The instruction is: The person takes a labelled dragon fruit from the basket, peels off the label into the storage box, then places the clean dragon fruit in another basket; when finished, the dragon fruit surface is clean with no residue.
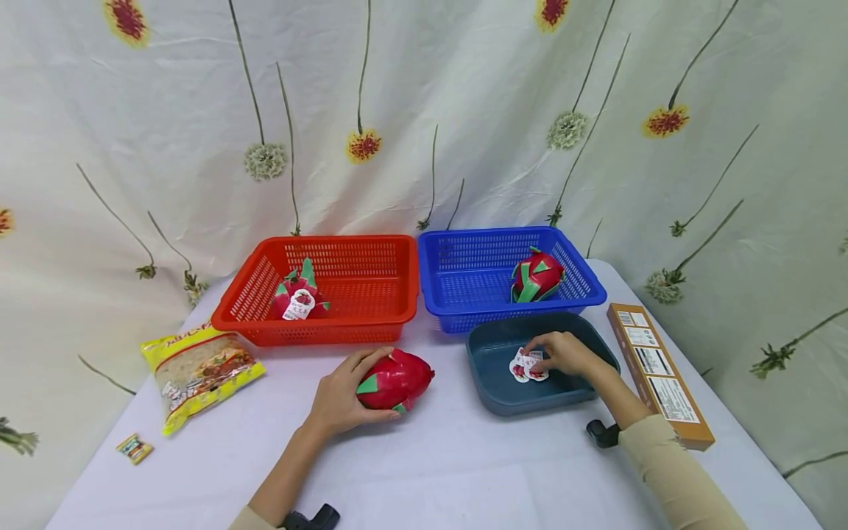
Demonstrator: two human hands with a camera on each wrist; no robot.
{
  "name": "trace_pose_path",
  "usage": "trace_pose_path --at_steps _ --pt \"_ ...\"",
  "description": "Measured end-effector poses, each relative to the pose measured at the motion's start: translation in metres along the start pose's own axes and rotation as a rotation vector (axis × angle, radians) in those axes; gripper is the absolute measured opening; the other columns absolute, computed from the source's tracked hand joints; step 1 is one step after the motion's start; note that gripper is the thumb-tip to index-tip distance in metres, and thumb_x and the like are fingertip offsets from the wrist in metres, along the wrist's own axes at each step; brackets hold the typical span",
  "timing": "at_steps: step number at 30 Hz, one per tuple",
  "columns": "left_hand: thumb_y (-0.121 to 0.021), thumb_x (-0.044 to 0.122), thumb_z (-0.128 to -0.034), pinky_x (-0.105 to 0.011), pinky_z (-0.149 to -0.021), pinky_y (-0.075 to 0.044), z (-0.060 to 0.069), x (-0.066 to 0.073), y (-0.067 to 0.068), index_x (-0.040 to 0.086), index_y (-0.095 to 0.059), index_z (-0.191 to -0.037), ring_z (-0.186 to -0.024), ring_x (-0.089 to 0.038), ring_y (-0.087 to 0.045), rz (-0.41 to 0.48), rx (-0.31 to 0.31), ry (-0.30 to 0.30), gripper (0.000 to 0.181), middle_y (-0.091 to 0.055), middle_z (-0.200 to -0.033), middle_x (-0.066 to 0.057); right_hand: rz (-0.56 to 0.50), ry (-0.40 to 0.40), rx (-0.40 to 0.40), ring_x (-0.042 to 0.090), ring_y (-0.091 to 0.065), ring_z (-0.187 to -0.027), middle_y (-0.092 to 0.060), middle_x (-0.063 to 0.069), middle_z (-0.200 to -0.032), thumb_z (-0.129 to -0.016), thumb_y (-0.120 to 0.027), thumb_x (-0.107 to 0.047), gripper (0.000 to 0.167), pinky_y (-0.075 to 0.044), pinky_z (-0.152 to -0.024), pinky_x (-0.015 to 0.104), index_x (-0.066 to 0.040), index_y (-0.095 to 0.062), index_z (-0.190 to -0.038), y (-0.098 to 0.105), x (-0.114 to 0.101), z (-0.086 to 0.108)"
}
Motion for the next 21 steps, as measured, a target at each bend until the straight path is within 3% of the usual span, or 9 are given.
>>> trace_pose_path --at_steps 6,12,17,21 --pt "-0.07 0.071 -0.058 -0.04 -0.068 -0.054 0.0 0.001 0.0 0.037 -0.039 -0.137 -0.106 -0.017 -0.052 0.004 -0.003 -0.011 0.091 -0.05 -0.123 0.004 0.015 0.026 -0.057 0.011 -0.033 -0.051 -0.032 -0.004 -0.056 -0.073 -0.078 -0.021 0.044 -0.026 -0.047 0.021 -0.011 -0.066 -0.115 -0.004 0.004 0.005" --pt "-0.072 0.069 -0.0567 -0.04 -0.067 -0.054 0.0 0.002 0.002 0.036 -0.041 -0.137 -0.105 -0.017 -0.053 0.002 0.011 -0.015 0.092 -0.051 -0.122 0.004 0.006 0.04 -0.145 0.01 -0.035 -0.049 -0.034 -0.005 -0.056 -0.077 -0.074 -0.025 0.058 -0.027 -0.048 0.021 -0.01 -0.055 -0.129 -0.008 0.008 0.009" --pt "-0.073 0.068 -0.0555 -0.04 -0.067 -0.054 0.0 0.002 0.003 0.036 -0.041 -0.136 -0.105 -0.018 -0.053 0.001 0.019 -0.013 0.093 -0.052 -0.122 0.004 0.015 -0.007 -0.208 0.012 -0.037 -0.055 -0.036 -0.003 -0.06 -0.081 -0.07 -0.032 0.064 -0.028 -0.052 0.024 -0.012 -0.046 -0.137 -0.011 0.012 0.011" --pt "-0.073 0.068 -0.0559 -0.04 -0.067 -0.054 0.0 0.001 0.002 0.036 -0.041 -0.137 -0.106 -0.017 -0.052 0.005 0.014 -0.009 0.093 -0.051 -0.122 0.004 0.046 -0.016 -0.207 0.011 -0.035 -0.054 -0.034 -0.004 -0.059 -0.081 -0.069 -0.035 0.069 -0.028 -0.052 0.025 -0.013 -0.041 -0.14 -0.01 0.011 0.012"
Point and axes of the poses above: each hand's wrist, its own z-axis away from the middle knuckle, its own y-axis out of the back of the hand, x = y × z, the point moved 7 cm from there along -z, towards the middle knuckle
